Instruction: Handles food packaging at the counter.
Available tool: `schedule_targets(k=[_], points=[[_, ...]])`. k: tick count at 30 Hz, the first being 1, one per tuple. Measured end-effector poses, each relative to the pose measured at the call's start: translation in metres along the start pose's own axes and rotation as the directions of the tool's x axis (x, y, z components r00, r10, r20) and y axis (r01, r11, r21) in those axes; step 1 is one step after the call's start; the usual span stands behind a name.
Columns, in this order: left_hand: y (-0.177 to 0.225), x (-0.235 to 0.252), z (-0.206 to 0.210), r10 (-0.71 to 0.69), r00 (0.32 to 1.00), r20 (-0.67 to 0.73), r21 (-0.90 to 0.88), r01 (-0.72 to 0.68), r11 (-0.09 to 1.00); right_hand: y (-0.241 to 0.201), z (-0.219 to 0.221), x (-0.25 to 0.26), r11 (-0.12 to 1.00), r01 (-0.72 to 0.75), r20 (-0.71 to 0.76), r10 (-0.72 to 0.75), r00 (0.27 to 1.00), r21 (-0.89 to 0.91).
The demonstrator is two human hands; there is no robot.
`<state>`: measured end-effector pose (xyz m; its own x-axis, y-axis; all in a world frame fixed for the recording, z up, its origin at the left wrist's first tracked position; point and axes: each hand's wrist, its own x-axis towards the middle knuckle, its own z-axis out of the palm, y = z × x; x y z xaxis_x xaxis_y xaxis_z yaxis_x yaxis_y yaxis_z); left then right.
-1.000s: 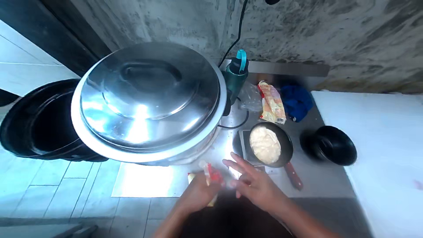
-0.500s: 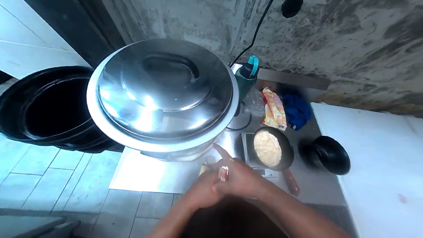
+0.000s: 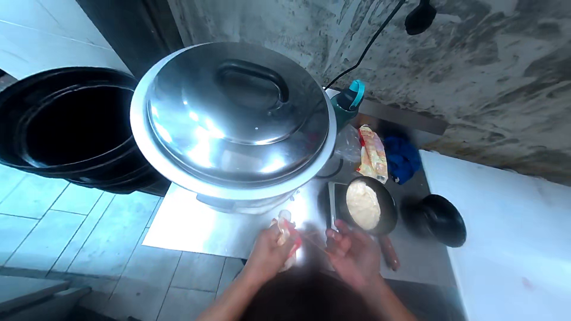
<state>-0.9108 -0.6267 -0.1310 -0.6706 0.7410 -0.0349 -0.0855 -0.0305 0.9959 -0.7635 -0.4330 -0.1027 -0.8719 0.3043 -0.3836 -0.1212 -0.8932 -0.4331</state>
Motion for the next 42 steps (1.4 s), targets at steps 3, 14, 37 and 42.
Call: schedule_targets(k=[3, 14, 37, 42], points=[[-0.008, 0.000, 0.005, 0.099, 0.994, 0.039, 0.253, -0.106, 0.962, -0.008, 0.019, 0.001, 0.999, -0.034, 0.025, 0.034, 0.999, 0.010], [0.017, 0.013, 0.022, 0.200, 0.909, 0.365, 0.785, -0.417, 0.459, -0.045, 0.127, 0.053, 0.044, -0.098, -0.065, 0.479, 0.875, -0.994], [0.001, 0.009, 0.012, 0.067, 0.997, 0.045, 0.175, -0.074, 0.982, -0.014, -0.004, -0.001, 0.968, -0.098, 0.021, 0.106, 0.994, -0.229], [-0.011, 0.004, 0.011, 0.308, 0.942, 0.134, 0.298, -0.334, 0.894, -0.034, 0.032, 0.014, 0.962, -0.173, 0.049, 0.187, 0.981, -0.211]])
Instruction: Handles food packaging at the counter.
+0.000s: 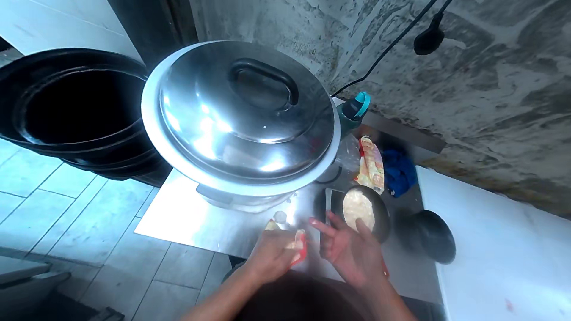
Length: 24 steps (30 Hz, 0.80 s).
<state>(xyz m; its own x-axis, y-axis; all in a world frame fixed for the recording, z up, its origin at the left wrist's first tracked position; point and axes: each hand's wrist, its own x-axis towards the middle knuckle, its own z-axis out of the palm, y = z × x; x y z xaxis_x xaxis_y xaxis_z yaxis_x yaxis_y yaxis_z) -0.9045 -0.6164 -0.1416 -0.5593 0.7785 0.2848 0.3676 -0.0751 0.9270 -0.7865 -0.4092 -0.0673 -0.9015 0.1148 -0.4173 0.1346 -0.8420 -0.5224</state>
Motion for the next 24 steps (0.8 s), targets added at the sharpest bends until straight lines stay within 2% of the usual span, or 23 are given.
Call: schedule_targets(k=[2, 4, 5, 6, 7, 8, 9, 10, 11, 12, 13, 14, 15, 16, 17, 18, 19, 21, 22, 23, 24], points=[[0.003, 0.004, -0.003, 0.038, 0.993, 0.114, 0.120, -0.052, 0.991, -0.012, 0.020, 0.010, 0.951, -0.012, 0.072, 0.036, 0.997, -0.308], [0.010, 0.010, -0.004, -0.006, 0.980, 0.200, 0.194, -0.034, 0.980, -0.023, 0.040, 0.020, 0.761, 0.044, 0.213, 0.125, 0.969, -0.648], [0.014, 0.013, -0.004, -0.044, 0.977, 0.207, 0.207, 0.000, 0.978, -0.026, 0.054, 0.023, 0.601, 0.106, 0.267, 0.185, 0.946, -0.792], [0.017, 0.015, -0.004, -0.088, 0.977, 0.193, 0.201, 0.049, 0.978, -0.027, 0.073, 0.022, 0.376, 0.194, 0.297, 0.239, 0.924, -0.906], [0.020, 0.017, -0.005, -0.150, 0.974, 0.167, 0.165, 0.123, 0.979, -0.024, 0.092, 0.017, 0.138, 0.275, 0.304, 0.282, 0.910, -0.952], [0.020, 0.018, -0.006, -0.194, 0.971, 0.139, 0.119, 0.178, 0.977, -0.018, 0.106, 0.011, -0.038, 0.327, 0.298, 0.322, 0.899, -0.944], [0.017, 0.018, -0.006, -0.225, 0.968, 0.111, 0.052, 0.220, 0.974, -0.010, 0.112, 0.003, -0.134, 0.353, 0.288, 0.351, 0.891, -0.926], [0.014, 0.018, -0.006, -0.277, 0.957, 0.085, -0.017, 0.279, 0.960, -0.003, 0.106, -0.005, -0.145, 0.369, 0.299, 0.356, 0.885, -0.918], [0.011, 0.017, -0.006, -0.319, 0.946, 0.048, -0.104, 0.323, 0.941, 0.004, 0.088, -0.012, -0.059, 0.365, 0.327, 0.327, 0.887, -0.929], [0.011, 0.017, -0.007, -0.369, 0.929, -0.001, -0.182, 0.363, 0.914, 0.009, 0.063, -0.017, 0.152, 0.323, 0.352, 0.245, 0.904, -0.934], [0.010, 0.015, -0.008, -0.402, 0.914, -0.052, -0.255, 0.377, 0.890, 0.016, 0.036, -0.020, 0.463, 0.236, 0.323, 0.117, 0.939, -0.855], [0.010, 0.012, -0.009, -0.412, 0.907, -0.092, -0.302, 0.369, 0.879, 0.021, 0.014, -0.022, 0.767, 0.130, 0.190, -0.010, 0.982, -0.628], [0.008, 0.008, -0.009, -0.383, 0.916, -0.119, -0.315, 0.331, 0.890, 0.022, 0.000, -0.021, 0.955, 0.063, -0.010, -0.069, 0.998, -0.290], [0.005, 0.005, -0.006, -0.315, 0.940, -0.131, -0.290, 0.268, 0.919, 0.018, -0.008, -0.017, 0.999, 0.035, -0.157, -0.040, 0.987, -0.036], [0.003, 0.004, -0.004, -0.222, 0.968, -0.119, -0.229, 0.191, 0.954, 0.011, -0.008, -0.012, 0.995, 0.025, -0.225, -0.003, 0.974, 0.095], [0.000, 0.005, -0.002, -0.125, 0.989, -0.079, -0.150, 0.113, 0.982, 0.005, -0.003, -0.007, 0.994, 0.003, -0.240, 0.023, 0.971, 0.107], [-0.001, 0.006, -0.001, -0.046, 0.999, -0.014, -0.070, 0.045, 0.997, -0.002, 0.009, -0.001, 0.999, -0.044, -0.224, 0.046, 0.973, 0.015], [0.001, 0.009, 0.001, 0.037, 0.992, 0.119, 0.069, -0.045, 0.997, -0.012, 0.035, 0.009, 0.934, -0.118, -0.118, 0.083, 0.990, -0.338], [0.003, 0.012, 0.000, 0.036, 0.984, 0.175, 0.125, -0.059, 0.990, -0.017, 0.046, 0.014, 0.838, -0.092, -0.027, 0.092, 0.995, -0.537], [0.007, 0.016, -0.001, 0.023, 0.978, 0.209, 0.168, -0.058, 0.984, -0.023, 0.056, 0.017, 0.688, -0.028, 0.072, 0.116, 0.991, -0.726], [0.010, 0.019, -0.001, 0.008, 0.978, 0.206, 0.186, -0.047, 0.981, -0.026, 0.068, 0.016, 0.473, 0.072, 0.159, 0.146, 0.977, -0.878]])
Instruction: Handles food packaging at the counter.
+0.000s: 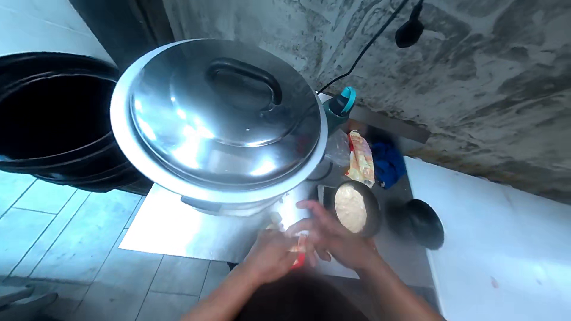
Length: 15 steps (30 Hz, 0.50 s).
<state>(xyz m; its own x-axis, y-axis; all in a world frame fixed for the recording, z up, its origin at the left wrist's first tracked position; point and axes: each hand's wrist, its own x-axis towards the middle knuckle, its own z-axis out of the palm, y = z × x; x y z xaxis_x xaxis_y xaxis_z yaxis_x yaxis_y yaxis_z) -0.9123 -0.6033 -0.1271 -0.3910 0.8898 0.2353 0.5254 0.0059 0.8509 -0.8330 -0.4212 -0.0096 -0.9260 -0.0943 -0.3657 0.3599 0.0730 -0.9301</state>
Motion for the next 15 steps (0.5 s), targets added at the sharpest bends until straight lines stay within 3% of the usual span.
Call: schedule_targets(k=[2, 4, 6, 7, 8, 9, 10, 11, 12, 13, 15], points=[[0.001, 0.001, 0.000, -0.081, 0.996, -0.037, -0.088, 0.077, 0.993, -0.023, 0.016, -0.005, 0.852, 0.101, 0.088, -0.065, 0.994, -0.513], [-0.001, 0.001, -0.001, -0.242, 0.967, -0.077, -0.263, 0.215, 0.940, -0.020, 0.031, -0.019, 0.744, 0.191, 0.127, -0.143, 0.982, -0.640], [-0.001, 0.003, -0.006, -0.399, 0.913, -0.089, -0.436, 0.324, 0.840, 0.014, 0.030, -0.034, 0.878, 0.210, 0.075, -0.197, 0.977, -0.430], [-0.001, 0.001, -0.007, -0.446, 0.890, -0.093, -0.496, 0.347, 0.796, 0.040, 0.025, -0.040, 0.969, 0.175, -0.022, -0.181, 0.983, -0.172], [-0.001, -0.002, -0.007, -0.456, 0.884, -0.103, -0.526, 0.340, 0.780, 0.064, 0.020, -0.044, 0.972, 0.127, -0.143, -0.100, 0.985, 0.200], [-0.003, -0.006, -0.004, -0.421, 0.899, -0.121, -0.531, 0.300, 0.793, 0.080, 0.016, -0.044, 0.817, 0.106, -0.263, 0.057, 0.963, 0.566], [-0.006, -0.009, -0.001, -0.339, 0.930, -0.138, -0.499, 0.231, 0.835, 0.085, 0.008, -0.040, 0.593, 0.127, -0.313, 0.220, 0.924, 0.795], [-0.009, -0.009, 0.003, -0.227, 0.962, -0.151, -0.426, 0.144, 0.893, 0.082, 0.000, -0.034, 0.452, 0.133, -0.295, 0.310, 0.904, 0.882], [-0.011, -0.009, 0.005, -0.116, 0.983, -0.140, -0.330, 0.064, 0.942, 0.074, -0.005, -0.028, 0.421, 0.109, -0.261, 0.325, 0.909, 0.900], [-0.011, -0.006, 0.006, -0.030, 0.993, -0.114, -0.229, 0.003, 0.973, 0.061, -0.005, -0.021, 0.484, 0.058, -0.224, 0.292, 0.930, 0.873], [-0.008, -0.002, 0.005, 0.018, 0.999, -0.039, -0.098, -0.021, 0.995, 0.033, 0.002, -0.009, 0.775, -0.021, -0.181, 0.173, 0.968, 0.632]])
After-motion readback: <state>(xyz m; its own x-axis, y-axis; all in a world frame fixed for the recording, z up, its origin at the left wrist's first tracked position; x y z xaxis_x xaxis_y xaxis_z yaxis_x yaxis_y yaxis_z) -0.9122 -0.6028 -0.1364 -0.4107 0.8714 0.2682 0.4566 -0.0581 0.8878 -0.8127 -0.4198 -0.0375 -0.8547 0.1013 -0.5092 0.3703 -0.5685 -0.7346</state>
